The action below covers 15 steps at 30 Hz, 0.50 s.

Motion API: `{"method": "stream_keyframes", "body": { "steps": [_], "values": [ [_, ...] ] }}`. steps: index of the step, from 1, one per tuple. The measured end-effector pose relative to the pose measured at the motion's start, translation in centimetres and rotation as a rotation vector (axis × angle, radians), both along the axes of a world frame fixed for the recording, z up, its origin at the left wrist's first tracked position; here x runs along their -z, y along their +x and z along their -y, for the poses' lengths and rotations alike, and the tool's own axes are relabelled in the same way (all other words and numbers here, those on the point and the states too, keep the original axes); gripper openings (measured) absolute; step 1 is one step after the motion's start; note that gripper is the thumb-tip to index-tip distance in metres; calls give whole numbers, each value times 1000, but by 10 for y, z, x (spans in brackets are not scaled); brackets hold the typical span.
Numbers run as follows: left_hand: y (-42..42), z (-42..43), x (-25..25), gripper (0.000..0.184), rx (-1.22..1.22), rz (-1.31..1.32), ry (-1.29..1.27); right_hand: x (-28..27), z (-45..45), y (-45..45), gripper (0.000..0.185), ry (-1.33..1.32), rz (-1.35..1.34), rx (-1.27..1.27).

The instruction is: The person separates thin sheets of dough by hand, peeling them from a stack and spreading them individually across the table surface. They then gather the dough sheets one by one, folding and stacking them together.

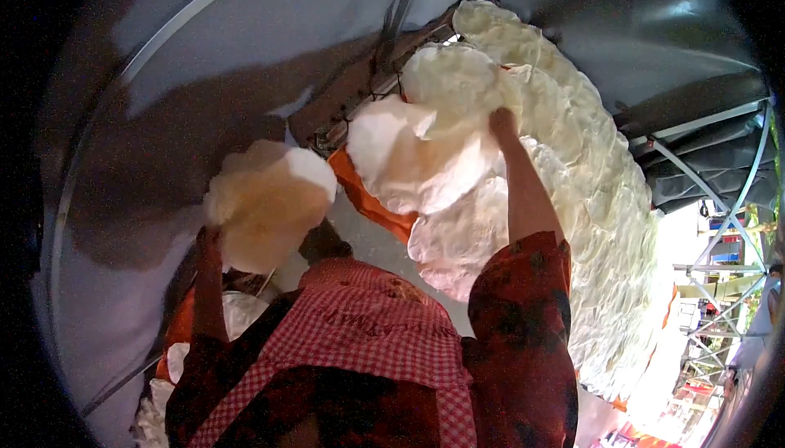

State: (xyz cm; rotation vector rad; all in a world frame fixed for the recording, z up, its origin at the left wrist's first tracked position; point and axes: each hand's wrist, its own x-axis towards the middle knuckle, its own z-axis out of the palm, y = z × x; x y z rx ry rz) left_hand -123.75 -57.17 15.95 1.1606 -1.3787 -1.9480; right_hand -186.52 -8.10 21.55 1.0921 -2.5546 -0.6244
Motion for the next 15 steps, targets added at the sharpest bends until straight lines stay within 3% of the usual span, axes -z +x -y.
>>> {"method": "stream_keyframes", "body": {
  "steps": [1, 3, 4, 6, 8, 10, 13, 14, 15],
  "values": [
    [2, -2, -1, 19, 18, -12, -17, 5, -1, 7, 11, -298, 221, 84],
    [6, -14, -4, 19, 77, -36, -50, -4, 24, 41, 18, -594, 524, 236],
    [8, -20, -8, 19, 125, -52, -76, -29, 56, 69, 23, -594, 608, 315],
    [4, -31, -9, 20, 179, -79, -132, -71, 107, 97, 29, -409, 542, -237],
    [-6, -35, -6, 19, 110, -24, -131, -146, 160, 140, 28, -670, 539, -132],
    [-13, -40, -24, 22, 130, 68, -103, -235, 173, 168, 25, -897, 856, 110],
    [18, -9, 49, 38, 1, 237, -170, -238, 142, 122, 23, -1025, 650, -37],
    [22, -9, 56, 41, -70, 274, -189, -230, 128, 117, 26, -1074, 686, 45],
    [23, -24, 39, 43, -100, 108, -196, -210, 109, 105, 27, -1009, 534, 29]
  ]
}}
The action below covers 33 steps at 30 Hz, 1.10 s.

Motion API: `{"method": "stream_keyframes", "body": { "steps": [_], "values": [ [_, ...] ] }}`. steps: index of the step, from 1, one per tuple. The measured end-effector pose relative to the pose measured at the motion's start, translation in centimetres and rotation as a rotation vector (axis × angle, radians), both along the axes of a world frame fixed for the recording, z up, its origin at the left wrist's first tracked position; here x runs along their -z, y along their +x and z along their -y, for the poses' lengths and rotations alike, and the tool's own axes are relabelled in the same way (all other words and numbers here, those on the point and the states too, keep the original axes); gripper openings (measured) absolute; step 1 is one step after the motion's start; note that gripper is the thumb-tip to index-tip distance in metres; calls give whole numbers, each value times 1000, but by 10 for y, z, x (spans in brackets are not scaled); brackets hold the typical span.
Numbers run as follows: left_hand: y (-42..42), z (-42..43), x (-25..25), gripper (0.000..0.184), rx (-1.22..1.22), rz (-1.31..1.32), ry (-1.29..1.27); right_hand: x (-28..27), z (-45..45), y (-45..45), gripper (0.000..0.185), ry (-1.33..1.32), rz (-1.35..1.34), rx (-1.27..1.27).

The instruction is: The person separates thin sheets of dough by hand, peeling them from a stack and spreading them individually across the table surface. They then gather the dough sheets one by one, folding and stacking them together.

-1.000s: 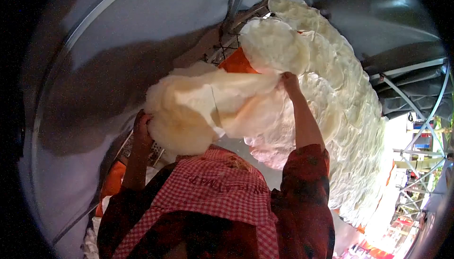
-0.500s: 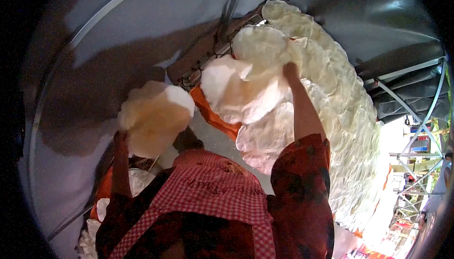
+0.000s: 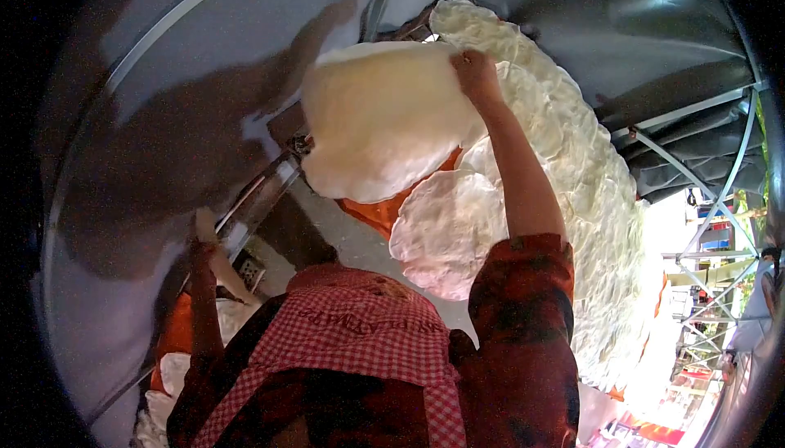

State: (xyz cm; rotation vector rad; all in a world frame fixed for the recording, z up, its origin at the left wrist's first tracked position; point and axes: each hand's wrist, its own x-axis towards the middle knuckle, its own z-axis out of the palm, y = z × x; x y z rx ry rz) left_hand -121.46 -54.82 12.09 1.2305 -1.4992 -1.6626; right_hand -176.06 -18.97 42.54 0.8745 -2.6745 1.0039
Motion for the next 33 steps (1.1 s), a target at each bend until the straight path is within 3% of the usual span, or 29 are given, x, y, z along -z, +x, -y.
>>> {"method": "stream_keyframes", "body": {
  "steps": [3, 4, 5, 7, 8, 9, 10, 13, 14, 16, 17, 18, 20, 21, 22, 23, 26, 28, 31, 32, 33],
  "values": [
    [-16, -20, -49, 41, 63, -310, 343, 82, -63, -22, 25, 86, -37, 136],
    [-29, -32, -100, 38, 212, -123, 116, 112, -82, -26, 24, 92, -93, 157],
    [-37, -41, -106, 38, 224, -112, 39, 128, -94, -15, 22, 178, -49, 275],
    [-46, -54, -113, 37, 261, -81, -111, 136, -89, 29, 42, 335, -122, 426],
    [-52, -58, -116, 36, 285, -67, -187, 161, -81, 37, 42, 173, -263, 269],
    [-59, -64, -120, 36, 315, -49, -262, 167, -55, 69, 42, 9, -202, 92],
    [-72, -75, -129, 34, 330, -33, -242, 137, -16, 122, 42, 196, 207, 114],
    [-110, -111, -168, 28, 309, -34, -55, 142, 56, 249, 61, 89, 555, -609],
    [-119, -122, -172, 26, 278, -66, 4, 96, 75, 281, 64, 204, 592, -685],
    [-125, -132, -158, 22, 228, -141, -29, 116, 85, 313, 62, 35, 302, -775],
    [-125, -133, -154, 20, 226, -146, -75, 117, 84, 299, 62, 64, 449, -734],
    [-115, -130, -156, 20, 263, -83, -170, 115, 82, 272, 62, 98, 599, -688],
    [-93, -123, -157, 21, 370, 116, -760, 119, 71, 226, 47, -20, 496, -392],
    [-75, -116, -148, 25, 385, 183, -912, 144, 56, 179, 44, 89, -29, -426],
    [-60, -113, -140, 28, 391, 250, -1064, 170, 36, 139, 53, 119, -145, -350],
    [-52, -118, -141, 33, 300, 134, -727, 142, 25, 123, 58, 506, -311, -205],
    [-33, -130, -158, 48, 28, -214, 281, 195, -35, 67, 54, 746, -459, 7],
    [-21, -135, -160, 48, -30, -238, 251, 209, -53, 45, 48, 771, -447, 15],
    [-4, -141, -154, 49, -113, -189, 226, 211, -49, 13, 38, 598, -153, -108],
    [2, -141, -152, 49, -137, -157, 218, 209, -47, -1, 27, 399, -186, -207],
    [8, -140, -148, 50, -142, -170, 214, 207, -50, -12, 22, 140, -42, -282]
  ]
}}
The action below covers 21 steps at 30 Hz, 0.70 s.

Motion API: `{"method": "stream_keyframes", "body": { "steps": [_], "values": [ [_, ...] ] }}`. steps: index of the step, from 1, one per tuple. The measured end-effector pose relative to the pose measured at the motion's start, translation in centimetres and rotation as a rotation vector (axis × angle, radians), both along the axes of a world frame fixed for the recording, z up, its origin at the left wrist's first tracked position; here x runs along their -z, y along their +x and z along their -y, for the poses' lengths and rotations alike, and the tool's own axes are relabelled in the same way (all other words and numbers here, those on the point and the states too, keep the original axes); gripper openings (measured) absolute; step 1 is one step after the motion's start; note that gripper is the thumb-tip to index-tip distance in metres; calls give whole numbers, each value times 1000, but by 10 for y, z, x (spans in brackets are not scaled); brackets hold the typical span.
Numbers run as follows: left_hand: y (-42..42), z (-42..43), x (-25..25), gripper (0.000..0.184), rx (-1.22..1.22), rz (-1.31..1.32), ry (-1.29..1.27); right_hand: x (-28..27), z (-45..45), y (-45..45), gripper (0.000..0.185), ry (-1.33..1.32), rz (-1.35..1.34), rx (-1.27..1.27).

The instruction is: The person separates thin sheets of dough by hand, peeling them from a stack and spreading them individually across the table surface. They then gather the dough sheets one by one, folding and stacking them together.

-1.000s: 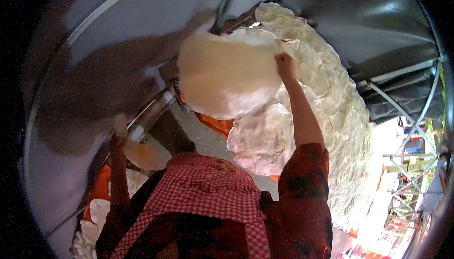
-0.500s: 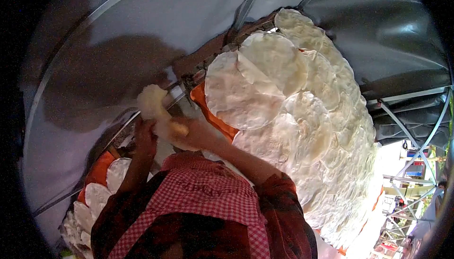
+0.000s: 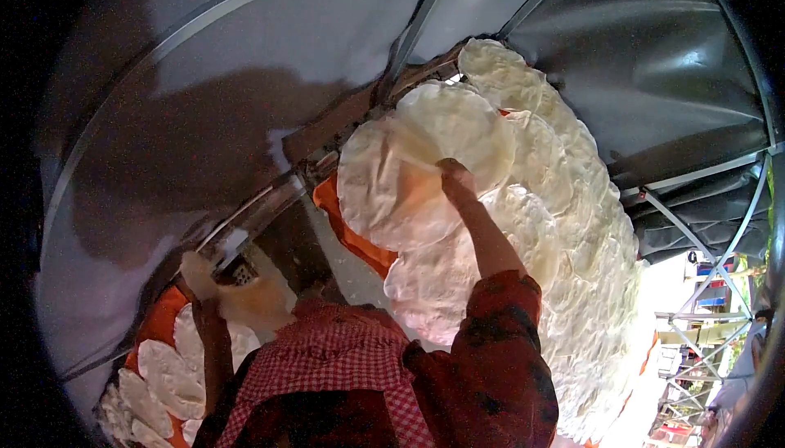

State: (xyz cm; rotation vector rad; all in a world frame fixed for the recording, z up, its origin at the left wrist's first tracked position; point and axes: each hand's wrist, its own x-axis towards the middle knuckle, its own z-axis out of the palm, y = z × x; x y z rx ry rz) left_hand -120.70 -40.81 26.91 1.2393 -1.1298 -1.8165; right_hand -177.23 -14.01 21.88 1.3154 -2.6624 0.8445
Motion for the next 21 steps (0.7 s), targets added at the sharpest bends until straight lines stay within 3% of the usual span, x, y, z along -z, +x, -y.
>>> {"method": "stream_keyframes", "body": {
  "steps": [2, 5, 6, 7, 9, 10, 11, 12, 13, 14, 15, 16, 18, 21],
  "values": [
    [8, 0, 13, 51, -10, -24, -16, -10, 1, -17, 21, 102, -195, -29],
    [9, -11, 14, 52, -26, 29, -1, -19, -6, -29, 23, 131, 403, 269],
    [4, -17, 11, 52, -21, 39, -2, -7, -13, -49, 25, 49, 449, 350],
    [2, -28, 9, 53, -23, 55, -17, 20, -19, -75, 29, -31, 500, 428],
    [-4, -53, 1, 53, -24, 83, -59, 123, -23, -137, 34, 69, 326, 584],
    [-11, -64, -1, 53, -24, 90, -56, 173, -26, -160, 35, 251, 97, 671],
    [-12, -80, -5, 53, -22, 107, -45, 36, -25, -75, 35, 364, 188, 652],
    [-16, -93, -7, 53, -29, 120, -34, -2, -22, -38, 45, 258, -80, 710],
    [-21, -106, -11, 52, -11, 114, -27, -3, -18, -29, 46, 157, -360, 576],
    [-23, -124, -18, 51, -10, 111, -11, 8, -9, -28, 50, 24, -284, 343],
    [-21, -144, -24, 50, -24, 114, 11, 8, 5, -7, 57, 237, -540, 188],
    [-19, -160, -26, 48, -27, 125, 12, -1, 12, 13, 65, 249, -351, 54],
    [-18, -180, -26, 46, -22, 134, 4, 16, 25, 26, 73, 444, -44, 37],
    [-27, -213, -59, 42, -62, 211, -29, 43, 25, 35, 77, 351, -163, 83]
  ]
}}
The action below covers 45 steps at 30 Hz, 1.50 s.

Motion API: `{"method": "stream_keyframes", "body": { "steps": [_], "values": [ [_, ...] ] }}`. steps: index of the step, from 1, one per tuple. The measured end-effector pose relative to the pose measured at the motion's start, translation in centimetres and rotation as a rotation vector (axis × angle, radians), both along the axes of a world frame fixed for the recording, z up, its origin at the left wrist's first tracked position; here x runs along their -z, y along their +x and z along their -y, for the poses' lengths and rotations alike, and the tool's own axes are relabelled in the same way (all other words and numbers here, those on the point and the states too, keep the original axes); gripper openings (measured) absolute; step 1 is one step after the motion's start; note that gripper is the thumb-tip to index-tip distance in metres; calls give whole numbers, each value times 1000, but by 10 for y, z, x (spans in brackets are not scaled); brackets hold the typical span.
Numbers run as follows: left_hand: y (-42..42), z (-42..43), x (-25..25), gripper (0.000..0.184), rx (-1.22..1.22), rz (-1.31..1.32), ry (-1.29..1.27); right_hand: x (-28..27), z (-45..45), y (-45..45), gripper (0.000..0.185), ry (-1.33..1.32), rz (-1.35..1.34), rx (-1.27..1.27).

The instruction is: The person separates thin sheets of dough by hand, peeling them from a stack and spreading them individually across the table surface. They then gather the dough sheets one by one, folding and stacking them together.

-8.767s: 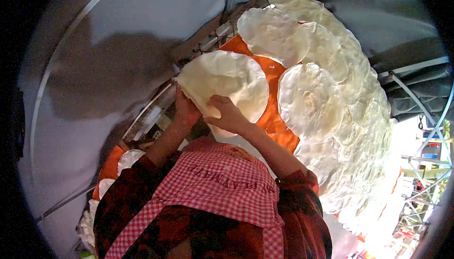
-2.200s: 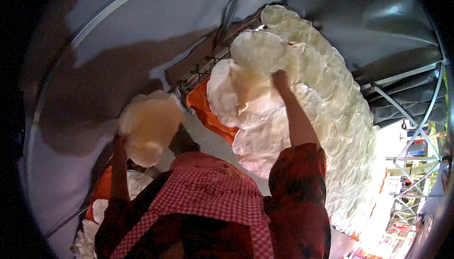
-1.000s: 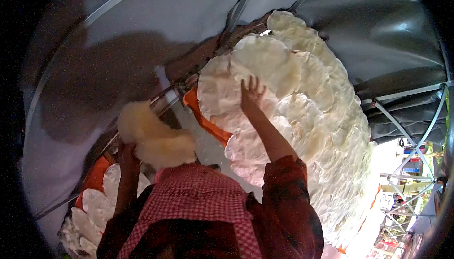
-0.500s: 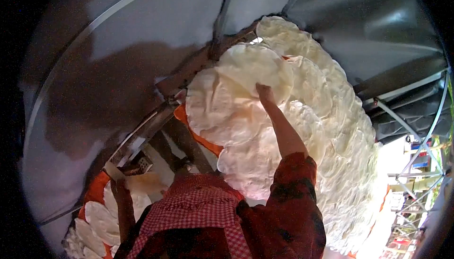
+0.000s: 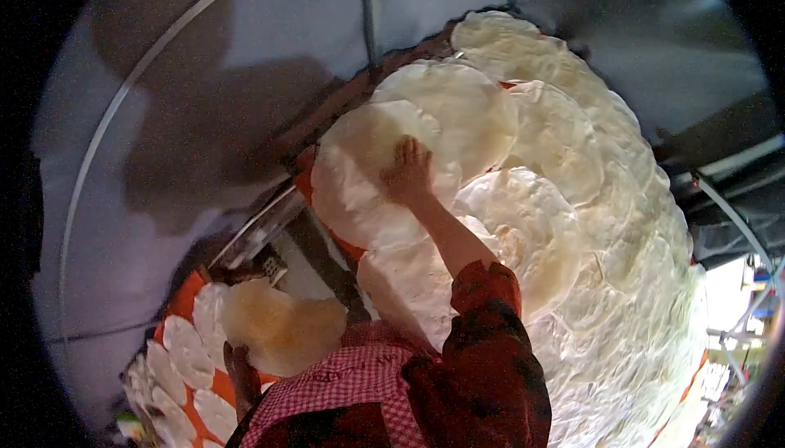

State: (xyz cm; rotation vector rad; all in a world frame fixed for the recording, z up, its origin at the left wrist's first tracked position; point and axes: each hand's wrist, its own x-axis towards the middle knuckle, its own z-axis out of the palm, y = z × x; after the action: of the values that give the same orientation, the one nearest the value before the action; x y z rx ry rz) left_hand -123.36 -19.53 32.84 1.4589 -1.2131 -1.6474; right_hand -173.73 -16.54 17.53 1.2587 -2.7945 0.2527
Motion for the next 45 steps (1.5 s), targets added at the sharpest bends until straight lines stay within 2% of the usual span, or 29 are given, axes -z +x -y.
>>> {"method": "stream_keyframes", "body": {
  "steps": [1, 2, 3, 5, 6, 8, 10, 12, 13, 14, 16, 17, 18, 20, 23, 24, 26, 27, 29, 30, 31, 33, 36, 37, 39, 40, 41, 43, 45],
  "values": [
    [0, -15, -14, 42, -46, 31, 1, 7, -2, 0, 77, -21, -26, -5],
    [21, -23, 4, 40, -164, 20, -2, 15, -4, -4, 76, -42, -48, -32],
    [27, -24, 2, 39, -54, -11, -62, 23, -3, -16, 76, -45, 105, -30],
    [58, -29, 28, 41, -135, -58, -41, 79, -4, -37, 74, -177, -170, -127],
    [44, -36, 1, 42, -182, 7, -72, 62, 2, -29, 69, -110, -7, -58],
    [75, -53, 33, 43, -386, -80, -49, 64, 6, -49, 63, 387, -408, -320],
    [79, -62, 28, 39, -420, -88, -3, -30, 24, 35, 62, 146, -66, -353],
    [78, -72, 27, 36, -518, -200, -69, -46, 29, 89, 67, -247, -328, -691],
    [86, -80, 36, 36, -546, -224, -98, -56, 27, 151, 54, -253, 236, -754],
    [97, -86, 36, 38, -524, -210, -49, -77, 17, 223, 54, -139, 857, -783],
    [120, -92, 32, 42, -481, -198, 32, -127, 1, 361, 60, 332, 1368, -816],
    [129, -99, 35, 41, -538, -290, 26, -145, -11, 412, 69, 350, 1083, -1195],
    [140, -101, 39, 41, -592, -374, 1, -156, -21, 455, 76, 387, 974, -1368],
    [165, -103, 30, 36, -712, -491, -15, -145, -36, 526, 66, 236, 773, -1554],
    [216, -116, 7, 29, -825, -528, -53, -138, -31, 585, 61, 132, 730, -1614],
    [234, -121, 11, 27, -819, -616, -134, -144, -24, 604, 53, 153, 718, -1612],
    [261, -138, 17, 28, -918, -565, -179, -160, -5, 638, 48, 287, 844, -1562],
    [276, -142, 19, 30, -968, -535, -221, -169, 10, 656, 47, 340, 899, -1548],
    [297, -158, 37, 45, -1114, -640, -118, -176, 32, 685, 42, 236, 965, -1730],
    [307, -166, 70, 52, -1172, -783, -32, -186, 36, 699, 40, 156, 874, -1837],
    [320, -171, 92, 59, -1219, -924, 36, -213, 28, 715, 40, 431, 742, -1724],
    [331, -186, 74, 62, -1201, -1072, 36, -234, 7, 737, 42, 459, 688, -1837],
    [337, -208, 98, 68, -1166, -1291, -134, -236, -28, 757, 42, 364, 474, -2258],
    [336, -216, 119, 64, -1218, -1306, -132, -226, -33, 760, 43, 307, 426, -2402],
    [329, -243, 110, 55, -1250, -1258, -220, -210, -43, 763, 35, 427, 236, -2463],
    [324, -257, 111, 50, -1384, -1245, -127, -211, -46, 770, 27, 496, 175, -2501],
    [316, -275, 116, 46, -1518, -1227, -24, -214, -48, 777, 29, 421, 202, -2609],
    [298, -321, 136, 41, -1592, -1181, -13, -199, -49, 795, 21, 669, 202, -2595],
    [277, -367, 143, 40, -1713, -1096, -24, -166, -43, 829, 17, 780, 437, -2617]
  ]
}}
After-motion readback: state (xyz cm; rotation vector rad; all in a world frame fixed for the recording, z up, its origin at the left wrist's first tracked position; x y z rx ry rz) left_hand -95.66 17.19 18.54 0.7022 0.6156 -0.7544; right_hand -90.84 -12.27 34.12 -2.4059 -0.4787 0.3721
